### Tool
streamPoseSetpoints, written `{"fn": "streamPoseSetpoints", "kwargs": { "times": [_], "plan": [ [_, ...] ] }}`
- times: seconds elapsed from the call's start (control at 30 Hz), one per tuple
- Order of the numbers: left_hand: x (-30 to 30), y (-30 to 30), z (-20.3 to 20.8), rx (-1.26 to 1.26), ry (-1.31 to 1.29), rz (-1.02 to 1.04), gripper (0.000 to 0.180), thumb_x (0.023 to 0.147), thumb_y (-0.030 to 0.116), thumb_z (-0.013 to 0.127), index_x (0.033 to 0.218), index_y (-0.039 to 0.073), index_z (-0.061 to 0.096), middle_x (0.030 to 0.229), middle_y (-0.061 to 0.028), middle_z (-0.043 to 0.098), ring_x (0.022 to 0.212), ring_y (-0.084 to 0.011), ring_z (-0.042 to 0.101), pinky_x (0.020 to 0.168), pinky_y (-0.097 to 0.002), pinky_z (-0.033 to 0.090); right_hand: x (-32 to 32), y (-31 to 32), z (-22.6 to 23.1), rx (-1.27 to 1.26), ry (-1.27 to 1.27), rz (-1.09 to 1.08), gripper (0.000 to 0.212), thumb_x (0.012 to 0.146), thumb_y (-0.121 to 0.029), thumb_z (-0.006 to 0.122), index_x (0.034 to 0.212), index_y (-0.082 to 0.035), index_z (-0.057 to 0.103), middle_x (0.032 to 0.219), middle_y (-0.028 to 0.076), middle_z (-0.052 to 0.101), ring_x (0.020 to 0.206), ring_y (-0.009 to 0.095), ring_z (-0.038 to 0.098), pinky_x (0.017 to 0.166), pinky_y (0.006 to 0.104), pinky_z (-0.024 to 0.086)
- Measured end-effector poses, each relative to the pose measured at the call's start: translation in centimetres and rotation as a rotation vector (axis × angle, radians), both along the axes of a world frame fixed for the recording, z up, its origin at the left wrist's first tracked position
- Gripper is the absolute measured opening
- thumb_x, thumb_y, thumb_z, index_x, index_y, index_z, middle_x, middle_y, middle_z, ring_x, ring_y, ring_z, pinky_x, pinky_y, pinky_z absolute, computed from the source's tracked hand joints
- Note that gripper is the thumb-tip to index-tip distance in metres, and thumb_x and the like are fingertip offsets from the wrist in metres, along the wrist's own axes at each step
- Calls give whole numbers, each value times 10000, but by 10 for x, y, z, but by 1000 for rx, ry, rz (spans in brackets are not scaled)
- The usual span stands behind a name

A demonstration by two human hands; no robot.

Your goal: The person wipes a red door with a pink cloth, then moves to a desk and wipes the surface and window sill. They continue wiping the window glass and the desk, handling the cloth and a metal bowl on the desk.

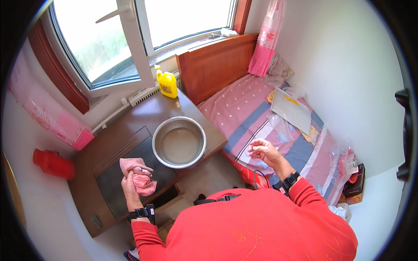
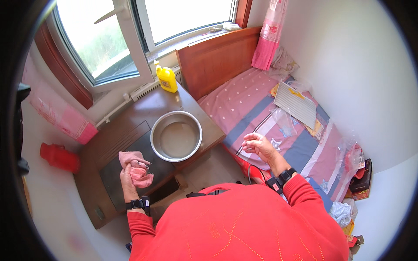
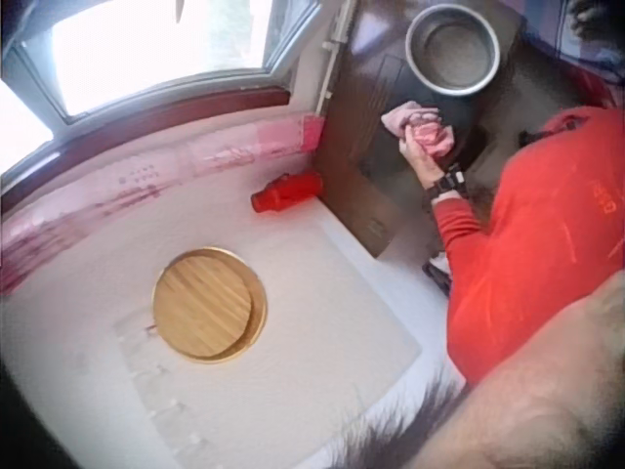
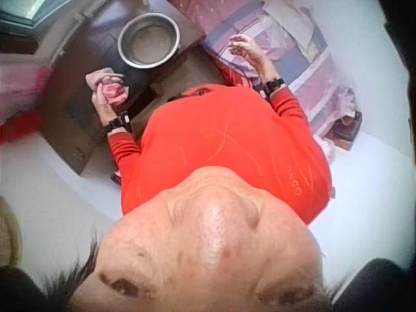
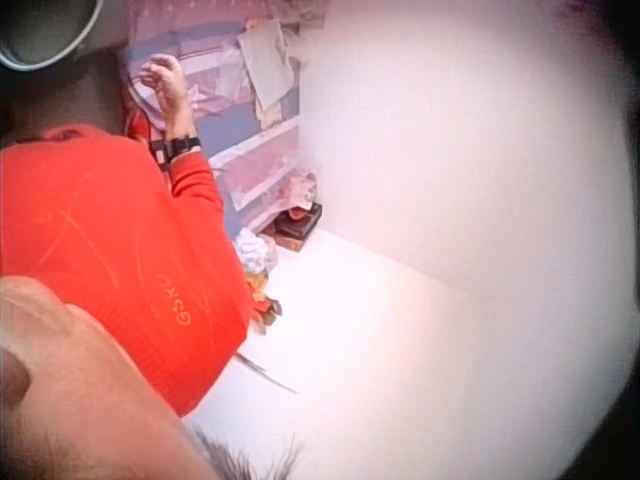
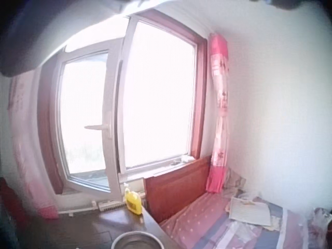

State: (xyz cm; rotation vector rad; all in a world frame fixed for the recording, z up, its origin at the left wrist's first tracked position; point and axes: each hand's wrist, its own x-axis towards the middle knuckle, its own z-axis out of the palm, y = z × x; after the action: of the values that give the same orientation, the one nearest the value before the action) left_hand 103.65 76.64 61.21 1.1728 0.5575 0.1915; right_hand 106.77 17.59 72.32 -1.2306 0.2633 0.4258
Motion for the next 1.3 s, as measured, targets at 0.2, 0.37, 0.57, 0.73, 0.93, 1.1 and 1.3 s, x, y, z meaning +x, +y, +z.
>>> {"fn": "streamPoseSetpoints", "kwargs": {
  "times": [0.2, 0.37, 0.57, 0.73, 0.93, 1.1, 1.3],
  "plan": [
    [3, -33, 14, 758, 236, -15, 340, 874, 218, 742, 1053, -57, 653, 916, -123, 688, 812, -191, 692, 695, -297, 547, -15, -36, -28, -72, 80, -45, 193, 905, -73, 634, 1095, -55, 601, 974, 113, 710, 832, 198, 722, 738, 334, 596],
    [11, -132, 32, -244, 295, -384, 551, 926, 483, 660, 1134, -18, 569, 1018, -168, 672, 830, -259, 693, 713, -377, 597, -21, -68, -41, -39, 96, -149, 175, 899, -72, 639, 1069, -65, 597, 926, 104, 710, 786, 193, 713, 725, 336, 593],
    [45, -176, -4, -888, 400, -289, 426, 1034, 420, 448, 877, 56, 603, 821, -104, 679, 743, -231, 655, 763, -375, 562, -32, -102, -45, -51, 53, -206, 192, 895, -59, 650, 1080, -57, 598, 896, 90, 714, 770, 176, 710, 711, 293, 573],
    [56, -168, -54, -650, 324, -337, 336, 1001, 352, 505, 925, 44, 617, 887, -126, 701, 803, -281, 683, 786, -406, 560, -49, -122, -53, -55, 143, -249, 200, 921, -49, 594, 1120, -46, 572, 938, 101, 703, 820, 185, 707, 749, 310, 583],
    [68, -162, -99, -661, 264, -356, 375, 966, 256, 399, 972, -45, 622, 920, -205, 704, 839, -320, 684, 804, -430, 566, -65, -136, -58, -59, 176, -299, 204, 925, -50, 586, 1128, -52, 559, 950, 101, 694, 821, 181, 694, 760, 314, 582],
    [70, -138, -130, -555, 232, -316, 414, 965, 268, 390, 1013, -59, 640, 973, -204, 704, 866, -321, 681, 836, -429, 558, -78, -142, -57, -64, 167, -336, 217, 924, -58, 591, 1140, -53, 564, 958, 103, 695, 830, 178, 693, 757, 314, 581],
    [66, -106, -118, -545, 250, -288, 412, 966, 271, 394, 1020, -54, 641, 980, -193, 705, 885, -317, 679, 847, -429, 556, -104, -145, -61, -39, 161, -395, 206, 916, -52, 589, 1121, -53, 579, 956, 108, 699, 804, 170, 695, 746, 315, 582]
  ]
}}
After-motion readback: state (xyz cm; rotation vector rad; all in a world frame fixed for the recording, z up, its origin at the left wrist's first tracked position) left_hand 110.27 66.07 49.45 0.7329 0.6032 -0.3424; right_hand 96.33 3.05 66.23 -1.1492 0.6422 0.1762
